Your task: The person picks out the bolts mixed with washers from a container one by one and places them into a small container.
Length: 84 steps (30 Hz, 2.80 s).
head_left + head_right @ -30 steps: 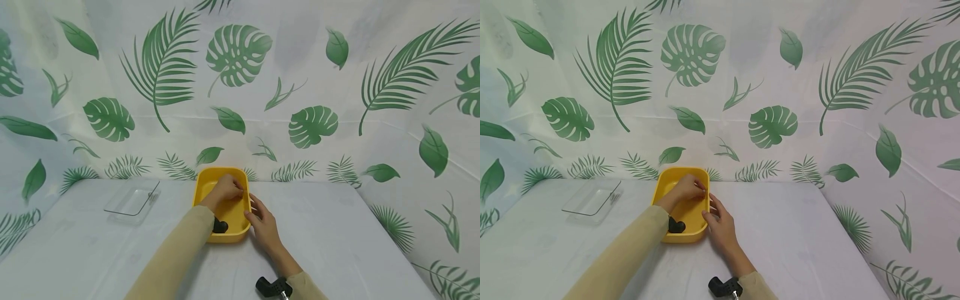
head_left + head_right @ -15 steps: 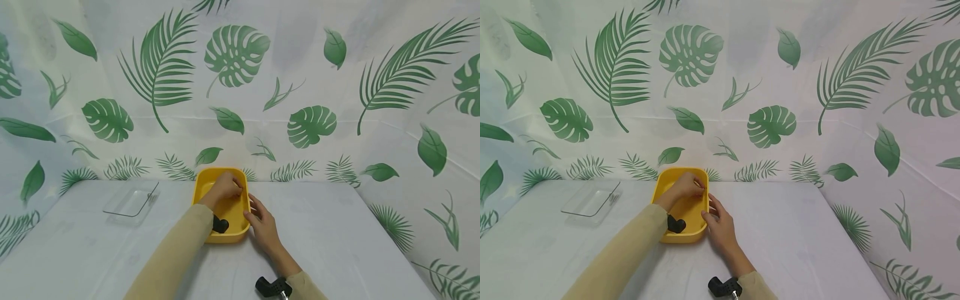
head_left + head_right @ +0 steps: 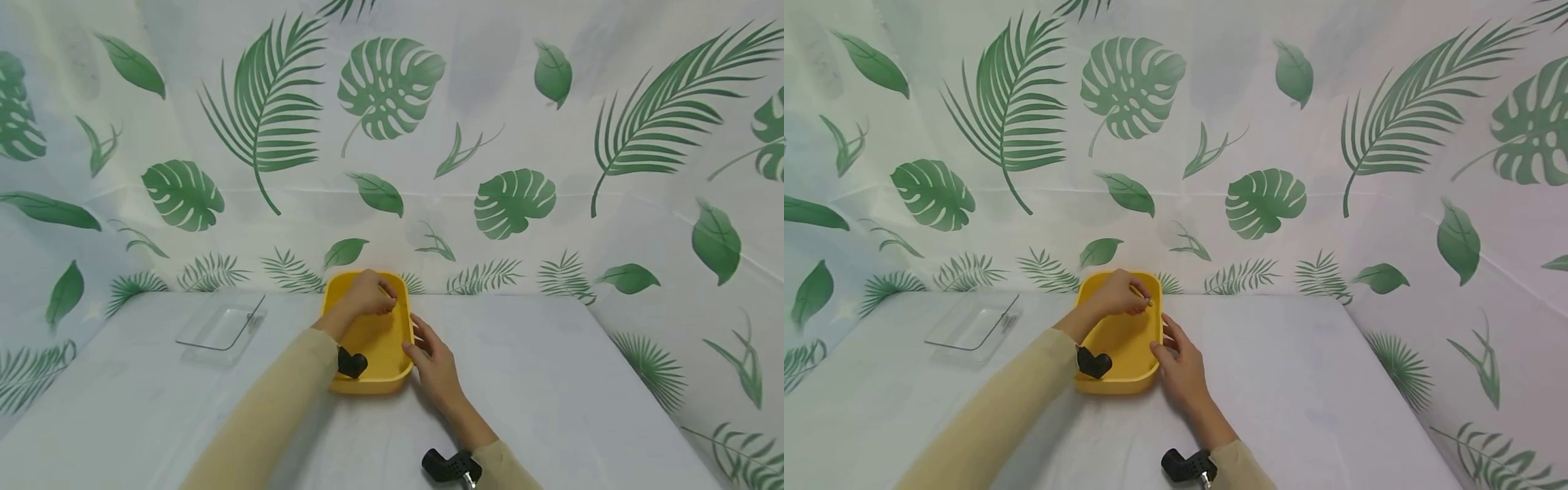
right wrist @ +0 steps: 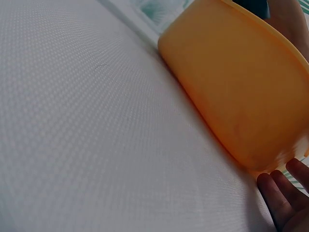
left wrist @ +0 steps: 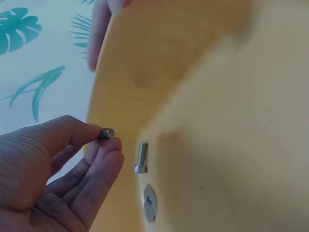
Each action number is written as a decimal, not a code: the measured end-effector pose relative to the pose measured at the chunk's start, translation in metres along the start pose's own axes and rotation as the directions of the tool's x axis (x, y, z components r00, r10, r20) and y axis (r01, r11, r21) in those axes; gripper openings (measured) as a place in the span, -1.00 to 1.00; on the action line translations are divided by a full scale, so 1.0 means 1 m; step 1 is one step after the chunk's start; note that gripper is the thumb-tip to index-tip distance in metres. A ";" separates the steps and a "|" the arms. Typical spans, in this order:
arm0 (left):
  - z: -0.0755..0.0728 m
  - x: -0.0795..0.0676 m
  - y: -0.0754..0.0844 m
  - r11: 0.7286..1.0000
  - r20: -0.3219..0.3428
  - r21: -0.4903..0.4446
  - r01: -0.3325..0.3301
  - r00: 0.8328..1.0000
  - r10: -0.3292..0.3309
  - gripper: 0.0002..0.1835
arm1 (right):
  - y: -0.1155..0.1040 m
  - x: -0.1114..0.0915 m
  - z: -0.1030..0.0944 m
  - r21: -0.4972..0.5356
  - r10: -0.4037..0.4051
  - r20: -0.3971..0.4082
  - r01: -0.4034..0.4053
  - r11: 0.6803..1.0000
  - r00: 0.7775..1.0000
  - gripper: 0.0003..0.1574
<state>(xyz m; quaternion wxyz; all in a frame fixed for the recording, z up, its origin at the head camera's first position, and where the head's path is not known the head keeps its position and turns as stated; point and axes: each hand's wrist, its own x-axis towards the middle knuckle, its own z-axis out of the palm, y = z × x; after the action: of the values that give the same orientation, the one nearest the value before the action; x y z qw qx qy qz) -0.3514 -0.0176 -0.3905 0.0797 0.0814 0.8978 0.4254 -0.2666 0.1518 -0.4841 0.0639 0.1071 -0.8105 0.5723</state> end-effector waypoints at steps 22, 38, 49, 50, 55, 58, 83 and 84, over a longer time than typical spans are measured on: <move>-0.049 -0.033 -0.010 0.999 0.004 0.014 -0.030 1.000 0.030 -0.78 | 0.000 0.002 0.001 -0.016 0.050 0.012 -0.050 0.999 0.999 -0.32; -0.090 -0.055 -0.038 0.996 -0.067 0.033 0.078 0.995 -0.075 -0.75 | -0.003 0.002 -0.001 0.006 0.049 0.009 -0.049 0.999 0.999 -0.32; -0.116 -0.074 -0.072 0.990 -0.116 0.025 0.136 0.984 -0.132 -0.75 | -0.003 0.003 0.000 0.015 0.053 0.016 -0.053 0.998 0.998 -0.32; -0.117 -0.075 -0.075 0.990 -0.121 0.023 0.140 0.983 -0.137 -0.75 | -0.003 0.002 0.000 0.014 0.054 0.016 -0.054 0.998 0.998 -0.32; -0.121 -0.081 -0.085 0.987 -0.142 0.019 0.159 0.978 -0.154 -0.72 | -0.005 0.002 0.000 0.006 0.067 0.009 -0.067 0.998 0.998 -0.32; -0.123 -0.085 -0.089 0.984 -0.157 0.018 0.176 0.973 -0.171 -0.70 | -0.005 0.002 0.000 0.004 0.071 0.007 -0.071 0.998 0.997 -0.31; -0.160 -0.105 -0.126 0.976 -0.264 -0.008 0.217 0.941 -0.211 -0.64 | 0.000 0.003 0.002 -0.011 0.067 0.008 -0.067 0.998 0.998 -0.31; -0.161 -0.106 -0.128 0.975 -0.269 -0.010 0.221 0.939 -0.216 -0.64 | 0.000 0.003 0.002 -0.009 0.067 0.008 -0.067 0.998 0.998 -0.31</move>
<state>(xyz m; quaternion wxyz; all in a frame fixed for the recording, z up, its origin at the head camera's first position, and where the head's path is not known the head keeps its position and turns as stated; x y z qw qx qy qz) -0.2926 -0.2410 -0.3810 0.0030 -0.0763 0.9080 0.4120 -0.2698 0.1494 -0.4838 0.0416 0.0821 -0.8165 0.5699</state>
